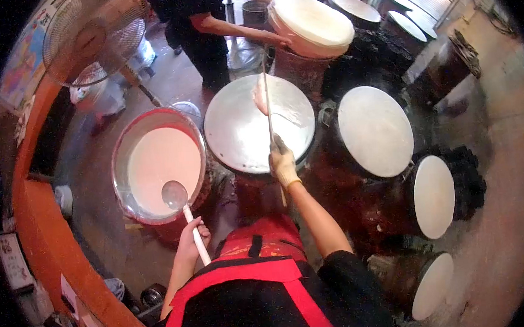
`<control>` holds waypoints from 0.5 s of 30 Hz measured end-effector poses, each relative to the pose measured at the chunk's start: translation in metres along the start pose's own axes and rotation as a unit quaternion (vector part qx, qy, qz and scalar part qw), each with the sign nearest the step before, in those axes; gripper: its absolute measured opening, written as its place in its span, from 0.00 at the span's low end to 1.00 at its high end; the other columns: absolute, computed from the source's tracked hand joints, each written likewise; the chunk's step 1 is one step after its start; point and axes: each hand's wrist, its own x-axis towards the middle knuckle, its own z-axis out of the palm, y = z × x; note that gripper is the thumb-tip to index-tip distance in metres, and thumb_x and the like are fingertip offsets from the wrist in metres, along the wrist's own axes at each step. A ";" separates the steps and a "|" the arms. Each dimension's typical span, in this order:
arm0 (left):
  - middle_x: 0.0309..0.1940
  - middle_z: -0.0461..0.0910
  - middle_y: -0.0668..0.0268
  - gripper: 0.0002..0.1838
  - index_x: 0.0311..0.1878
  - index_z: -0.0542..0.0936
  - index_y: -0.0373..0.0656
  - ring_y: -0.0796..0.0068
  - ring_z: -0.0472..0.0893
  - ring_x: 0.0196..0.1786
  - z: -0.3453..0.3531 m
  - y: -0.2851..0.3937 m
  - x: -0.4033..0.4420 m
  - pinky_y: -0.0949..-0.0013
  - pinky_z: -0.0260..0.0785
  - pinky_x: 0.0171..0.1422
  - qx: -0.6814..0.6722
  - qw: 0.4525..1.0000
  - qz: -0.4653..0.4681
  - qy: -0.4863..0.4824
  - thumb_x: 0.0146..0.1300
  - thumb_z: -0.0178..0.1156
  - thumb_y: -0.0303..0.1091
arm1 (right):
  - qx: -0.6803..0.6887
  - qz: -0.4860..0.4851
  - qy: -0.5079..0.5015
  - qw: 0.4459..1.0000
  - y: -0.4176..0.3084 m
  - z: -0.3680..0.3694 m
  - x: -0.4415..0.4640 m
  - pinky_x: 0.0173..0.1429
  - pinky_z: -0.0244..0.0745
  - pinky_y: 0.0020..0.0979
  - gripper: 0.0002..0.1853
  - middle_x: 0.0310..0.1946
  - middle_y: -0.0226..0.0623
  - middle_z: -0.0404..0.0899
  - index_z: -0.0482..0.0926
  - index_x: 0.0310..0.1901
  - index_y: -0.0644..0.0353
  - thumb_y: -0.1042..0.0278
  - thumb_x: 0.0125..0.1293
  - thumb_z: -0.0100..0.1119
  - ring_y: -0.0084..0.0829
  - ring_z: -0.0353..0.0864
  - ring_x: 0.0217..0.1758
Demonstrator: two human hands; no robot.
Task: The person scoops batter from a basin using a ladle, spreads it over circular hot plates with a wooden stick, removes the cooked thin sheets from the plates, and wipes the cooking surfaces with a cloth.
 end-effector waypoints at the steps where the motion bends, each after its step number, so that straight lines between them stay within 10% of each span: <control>1: 0.16 0.62 0.72 0.08 0.29 0.70 0.39 0.79 0.64 0.18 0.004 -0.008 -0.001 0.75 0.62 0.23 -0.012 1.000 0.009 0.009 0.62 0.57 0.30 | -0.001 -0.009 -0.024 1.000 -0.003 0.005 0.009 0.14 0.55 0.23 0.21 0.14 0.22 0.62 0.68 0.64 0.47 0.60 0.69 0.50 0.17 0.58 0.12; 7: 0.23 0.72 0.65 0.07 0.35 0.77 0.36 0.71 0.73 0.26 0.009 -0.055 -0.001 0.72 0.71 0.31 -0.012 0.996 0.051 0.068 0.58 0.60 0.30 | -0.051 0.037 -0.225 0.972 -0.050 -0.052 -0.007 0.25 0.63 0.20 0.22 0.30 0.29 0.77 0.69 0.62 0.57 0.65 0.67 0.50 0.17 0.68 0.22; 11: 0.36 0.75 0.64 0.11 0.42 0.78 0.38 0.68 0.77 0.40 0.021 -0.086 -0.014 0.68 0.76 0.43 -0.003 0.990 0.083 0.113 0.57 0.61 0.31 | 0.033 0.005 -0.077 0.996 -0.023 -0.113 0.046 0.20 0.64 0.21 0.24 0.33 0.34 0.79 0.67 0.64 0.57 0.77 0.65 0.49 0.16 0.70 0.20; 15: 0.46 0.71 0.62 0.15 0.46 0.79 0.40 0.67 0.72 0.50 0.027 -0.117 -0.015 0.67 0.72 0.55 -0.014 0.982 0.122 0.141 0.56 0.63 0.33 | -0.150 -0.002 -0.188 0.971 -0.020 -0.097 0.096 0.24 0.62 0.20 0.20 0.23 0.26 0.74 0.71 0.61 0.56 0.69 0.67 0.52 0.15 0.66 0.21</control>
